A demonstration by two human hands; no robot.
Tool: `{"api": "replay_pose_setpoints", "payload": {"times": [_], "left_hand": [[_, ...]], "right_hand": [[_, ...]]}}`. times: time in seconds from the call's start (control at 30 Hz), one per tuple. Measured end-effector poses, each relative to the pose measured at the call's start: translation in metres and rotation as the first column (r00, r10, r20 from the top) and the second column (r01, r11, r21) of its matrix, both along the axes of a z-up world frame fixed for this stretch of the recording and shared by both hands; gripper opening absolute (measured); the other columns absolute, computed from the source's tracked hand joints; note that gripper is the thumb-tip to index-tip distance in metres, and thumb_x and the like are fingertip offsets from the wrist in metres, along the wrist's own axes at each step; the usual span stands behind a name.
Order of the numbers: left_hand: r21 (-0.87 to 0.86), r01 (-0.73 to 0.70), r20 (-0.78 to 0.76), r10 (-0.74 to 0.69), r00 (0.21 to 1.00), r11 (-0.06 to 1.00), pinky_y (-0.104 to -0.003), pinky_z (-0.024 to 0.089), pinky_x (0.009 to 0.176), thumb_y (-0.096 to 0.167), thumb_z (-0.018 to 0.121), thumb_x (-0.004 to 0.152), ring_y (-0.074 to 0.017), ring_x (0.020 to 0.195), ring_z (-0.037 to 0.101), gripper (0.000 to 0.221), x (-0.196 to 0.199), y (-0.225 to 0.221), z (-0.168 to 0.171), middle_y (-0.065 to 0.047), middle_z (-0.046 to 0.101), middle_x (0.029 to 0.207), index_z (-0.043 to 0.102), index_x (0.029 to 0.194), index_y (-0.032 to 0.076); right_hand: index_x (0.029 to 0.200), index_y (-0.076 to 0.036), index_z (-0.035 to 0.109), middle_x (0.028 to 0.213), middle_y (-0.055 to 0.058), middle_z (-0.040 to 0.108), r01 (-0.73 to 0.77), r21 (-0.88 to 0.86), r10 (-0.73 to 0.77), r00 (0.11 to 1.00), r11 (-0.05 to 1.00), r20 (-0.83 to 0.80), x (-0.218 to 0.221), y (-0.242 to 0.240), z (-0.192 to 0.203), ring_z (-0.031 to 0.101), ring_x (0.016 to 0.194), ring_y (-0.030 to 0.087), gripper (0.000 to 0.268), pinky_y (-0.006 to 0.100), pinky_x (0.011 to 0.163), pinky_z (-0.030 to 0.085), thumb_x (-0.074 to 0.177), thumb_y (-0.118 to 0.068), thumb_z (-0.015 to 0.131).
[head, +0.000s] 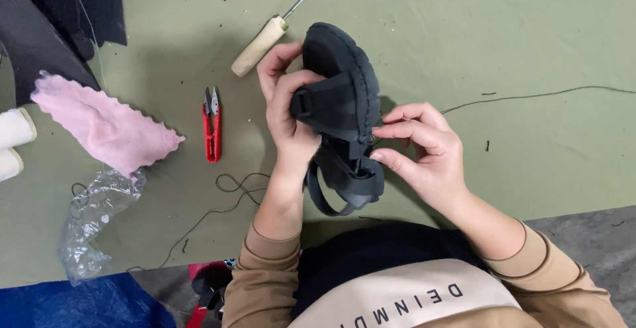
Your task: Hand-stitching the sole of a black sandal using a manual awl and thread on a workbench.
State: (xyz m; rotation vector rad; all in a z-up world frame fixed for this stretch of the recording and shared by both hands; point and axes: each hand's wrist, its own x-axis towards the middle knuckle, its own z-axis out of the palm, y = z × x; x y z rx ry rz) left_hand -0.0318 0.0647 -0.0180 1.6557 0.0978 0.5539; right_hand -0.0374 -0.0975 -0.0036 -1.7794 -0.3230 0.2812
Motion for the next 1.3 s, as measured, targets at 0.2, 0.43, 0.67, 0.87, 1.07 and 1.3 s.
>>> {"api": "replay_pose_setpoints", "payload": {"times": [0.2, 0.43, 0.67, 0.87, 1.07, 1.3], "left_hand": [[0.090, -0.123, 0.169, 0.106, 0.980, 0.988, -0.027, 0.039, 0.071, 0.020, 0.044, 0.085, -0.0191, 0.078, 0.043, 0.022, 0.001, 0.003, -0.005, -0.008, 0.039, 0.083, 0.054, 0.072, 0.006], [0.220, -0.121, 0.342, 0.039, 0.939, 0.968, -0.028, 0.038, 0.057, 0.025, 0.040, 0.085, -0.0184, 0.050, 0.042, 0.030, 0.006, 0.006, 0.000, -0.001, 0.047, 0.056, 0.055, 0.065, 0.008], [0.481, -0.085, 0.257, -0.047, 0.965, 0.873, -0.031, 0.028, 0.059, 0.003, 0.036, 0.079, -0.0207, 0.050, 0.038, 0.020, -0.001, 0.012, 0.006, -0.002, 0.041, 0.057, 0.053, 0.069, 0.008], [0.622, 0.036, 0.061, -0.094, 0.994, 0.782, -0.031, 0.023, 0.063, -0.005, 0.033, 0.058, -0.0208, 0.058, 0.032, 0.022, -0.008, 0.019, 0.006, -0.005, 0.040, 0.063, 0.049, 0.071, 0.002], [0.602, 0.083, 0.055, -0.145, 0.988, 0.794, -0.032, 0.026, 0.062, -0.007, 0.030, 0.053, -0.0213, 0.057, 0.026, 0.029, -0.008, 0.017, -0.002, -0.007, 0.038, 0.063, 0.049, 0.074, 0.000], [0.626, 0.180, 0.028, -0.252, 0.967, 0.758, -0.033, 0.027, 0.061, -0.012, 0.035, 0.064, -0.0223, 0.058, 0.029, 0.021, -0.006, 0.018, 0.007, -0.009, 0.038, 0.063, 0.050, 0.075, -0.003]], "right_hand": [[0.074, -0.004, 0.063, 0.073, 0.008, 0.057, -0.046, -0.011, 0.045, 0.996, 0.999, -0.077, 0.006, 0.001, 0.000, 0.047, 0.058, 0.010, 0.010, 0.022, 0.051, 0.037, 0.067, -0.008, 0.068], [0.062, -0.005, 0.055, 0.059, 0.006, 0.049, -0.346, -0.036, 0.344, 0.937, 0.938, -0.056, 0.030, -0.011, 0.021, 0.043, 0.051, 0.016, 0.011, 0.026, 0.051, 0.037, 0.072, -0.008, 0.059], [0.053, -0.005, 0.044, 0.045, 0.007, 0.035, -0.598, -0.057, 0.593, 0.801, 0.799, -0.085, 0.042, -0.016, 0.019, 0.036, 0.041, 0.021, 0.023, 0.029, 0.044, 0.038, 0.076, -0.006, 0.046], [0.052, -0.009, 0.026, 0.050, 0.003, 0.027, -0.474, 0.321, 0.553, 0.799, 0.820, -0.234, 0.043, -0.045, 0.019, 0.027, 0.049, 0.016, 0.029, 0.026, 0.048, 0.025, 0.078, -0.015, 0.038], [0.056, -0.009, 0.038, 0.076, 0.010, 0.038, -0.321, 0.399, 0.420, 0.888, 0.859, -0.189, 0.030, -0.071, -0.005, 0.037, 0.070, 0.020, 0.024, 0.030, 0.066, 0.029, 0.075, -0.023, 0.042], [0.055, -0.014, 0.032, 0.048, -0.003, 0.034, -0.193, 0.647, 0.422, 0.880, 0.737, -0.218, 0.044, -0.051, 0.004, 0.042, 0.047, 0.014, 0.020, 0.041, 0.086, 0.032, 0.074, -0.017, 0.038]]}}
